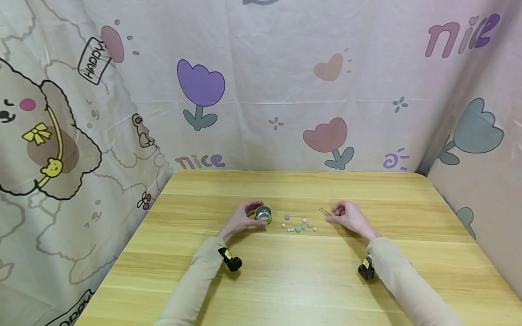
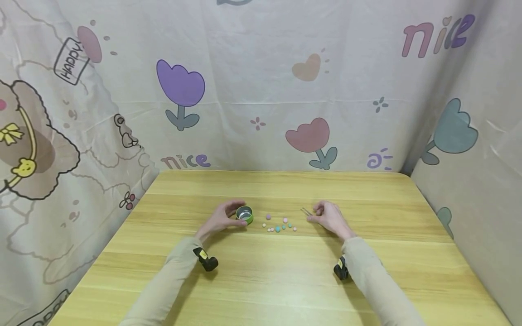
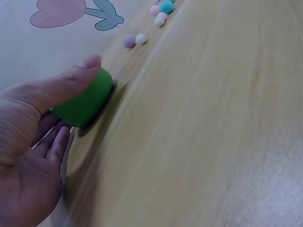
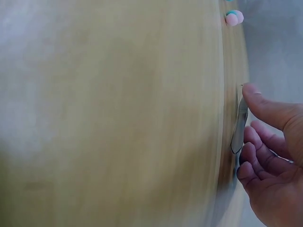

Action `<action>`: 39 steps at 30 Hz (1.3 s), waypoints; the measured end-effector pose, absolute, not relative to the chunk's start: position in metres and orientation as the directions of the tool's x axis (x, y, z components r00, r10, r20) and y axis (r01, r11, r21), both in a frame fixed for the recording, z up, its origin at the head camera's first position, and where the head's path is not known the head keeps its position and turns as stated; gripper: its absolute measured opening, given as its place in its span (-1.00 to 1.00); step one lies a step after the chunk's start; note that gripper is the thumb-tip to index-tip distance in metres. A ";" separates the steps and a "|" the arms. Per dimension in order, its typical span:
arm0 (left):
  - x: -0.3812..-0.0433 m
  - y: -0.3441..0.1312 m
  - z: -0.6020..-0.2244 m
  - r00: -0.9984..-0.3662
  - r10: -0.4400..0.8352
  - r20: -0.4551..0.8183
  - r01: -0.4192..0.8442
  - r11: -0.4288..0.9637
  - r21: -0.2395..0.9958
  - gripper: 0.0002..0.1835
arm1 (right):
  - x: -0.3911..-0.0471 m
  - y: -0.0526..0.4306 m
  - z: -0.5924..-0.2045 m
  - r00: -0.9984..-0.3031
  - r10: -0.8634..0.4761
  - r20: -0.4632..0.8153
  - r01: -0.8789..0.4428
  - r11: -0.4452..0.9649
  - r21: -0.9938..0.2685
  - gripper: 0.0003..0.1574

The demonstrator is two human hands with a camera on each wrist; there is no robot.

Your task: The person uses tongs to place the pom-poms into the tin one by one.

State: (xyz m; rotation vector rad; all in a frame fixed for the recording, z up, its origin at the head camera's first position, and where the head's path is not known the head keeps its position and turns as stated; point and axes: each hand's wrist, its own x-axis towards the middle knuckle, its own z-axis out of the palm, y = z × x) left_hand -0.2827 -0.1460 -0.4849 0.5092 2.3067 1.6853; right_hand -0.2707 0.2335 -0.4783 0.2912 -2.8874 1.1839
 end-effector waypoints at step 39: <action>-0.282 -0.141 -0.489 -0.891 0.454 0.014 0.163 0.291 0.943 -0.27 | -0.266 0.232 -0.474 -0.972 -0.211 0.106 -0.231 0.751 -0.619 -0.82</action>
